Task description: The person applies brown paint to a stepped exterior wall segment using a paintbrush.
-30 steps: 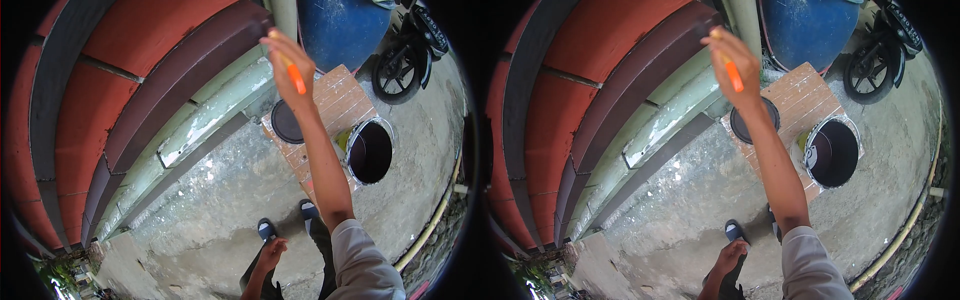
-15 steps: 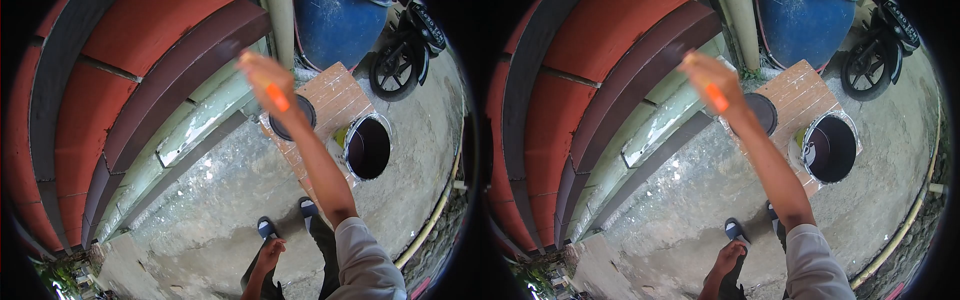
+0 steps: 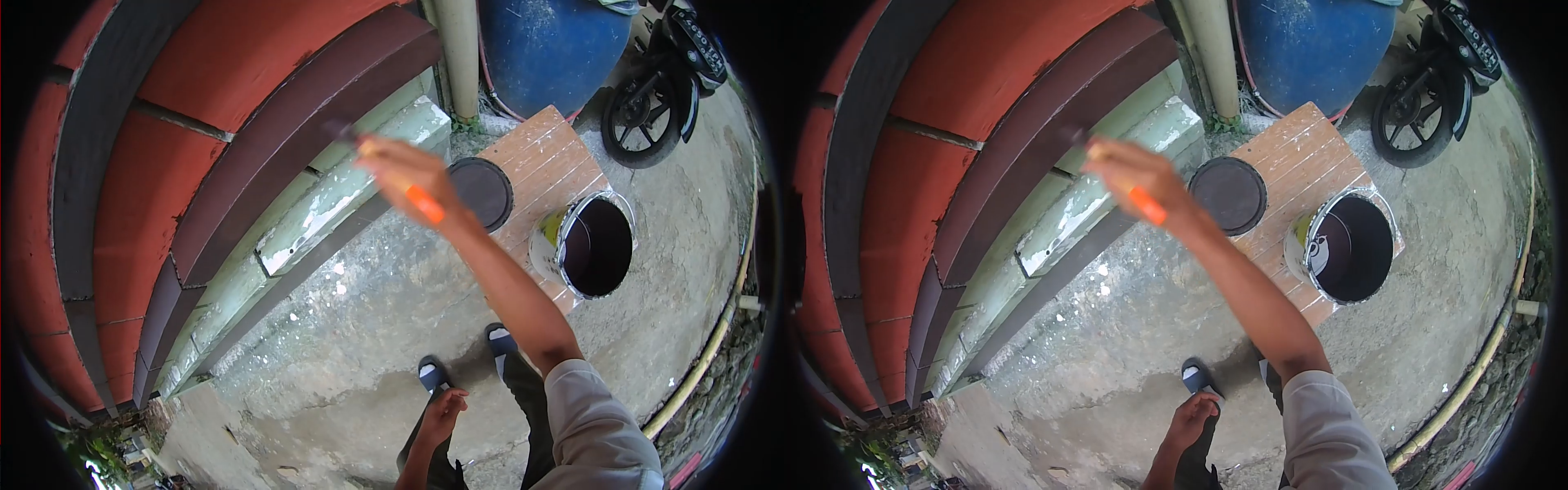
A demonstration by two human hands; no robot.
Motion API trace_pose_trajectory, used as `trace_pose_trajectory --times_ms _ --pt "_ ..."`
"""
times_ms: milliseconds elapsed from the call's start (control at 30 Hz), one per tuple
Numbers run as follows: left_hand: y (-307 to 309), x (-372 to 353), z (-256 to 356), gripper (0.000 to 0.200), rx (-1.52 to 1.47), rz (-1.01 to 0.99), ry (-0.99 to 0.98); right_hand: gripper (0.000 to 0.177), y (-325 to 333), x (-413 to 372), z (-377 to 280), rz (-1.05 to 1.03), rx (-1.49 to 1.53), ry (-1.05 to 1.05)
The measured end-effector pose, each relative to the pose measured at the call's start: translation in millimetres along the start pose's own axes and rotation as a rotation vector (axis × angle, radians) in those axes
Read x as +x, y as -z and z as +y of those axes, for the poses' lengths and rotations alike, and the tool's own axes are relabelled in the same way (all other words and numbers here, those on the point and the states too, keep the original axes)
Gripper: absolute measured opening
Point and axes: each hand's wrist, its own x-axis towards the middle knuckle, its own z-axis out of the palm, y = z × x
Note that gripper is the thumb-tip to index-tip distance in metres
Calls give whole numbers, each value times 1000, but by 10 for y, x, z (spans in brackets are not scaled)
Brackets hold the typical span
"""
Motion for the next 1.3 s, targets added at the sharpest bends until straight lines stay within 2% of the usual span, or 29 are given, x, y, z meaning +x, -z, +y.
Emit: trace_pose_trajectory --times_ms 33,67,100,167,300,367,433,500,600,633,767,800,833,933,967,1033,1100,1200,1267,1300 --pt "-4 -3 12 18 -11 9 -6 17 159 72 147 16 -118 27" --pt "-1 -24 -14 18 -23 16 -17 16 268 85 435 135 -187 53" --pt "10 -48 -65 18 -35 20 -29 16 437 165 504 237 -175 -83" --pt "13 -89 -104 19 -59 29 -28 16 590 259 679 473 -373 -79" --pt "-12 -183 19 19 -113 49 -1 15 269 247 507 334 -448 -73" --pt "-20 -197 146 19 -103 41 -6 16 -84 154 98 271 -324 -102" --pt "-16 -217 272 20 -54 33 -4 21 -438 -23 -185 193 -60 -121" --pt "3 -236 391 19 -38 26 2 27 -458 -87 -474 -80 134 -81" --pt "9 -306 435 18 -48 29 5 30 -385 -68 -353 -156 202 -83" --pt "27 -300 430 18 -57 32 -1 28 -199 47 -300 -151 162 -158" --pt "65 -384 289 18 -42 46 -5 19 309 218 262 105 -296 8" --pt "76 -407 263 17 -72 54 3 15 400 297 222 181 -262 -181" --pt "76 -436 220 17 -106 65 9 17 434 360 198 343 -320 -226" --pt "117 -565 -51 16 -142 103 33 18 258 511 286 498 -344 -135" --pt "131 -597 -226 16 -189 108 3 17 63 452 216 388 -410 -50" --pt "157 -655 -322 15 -185 137 33 17 -410 312 -95 346 -371 -84" --pt "216 -715 -306 15 -186 153 59 19 -717 159 -575 227 -191 -144" --pt "306 -779 -215 15 -209 174 39 28 -1120 -103 -1122 -39 178 -84" --pt "366 -854 -226 15 -220 171 22 34 -1225 -187 -1254 -250 203 -36" --pt "414 -877 -247 16 -226 171 9 35 -1242 -206 -1184 -205 151 -41"
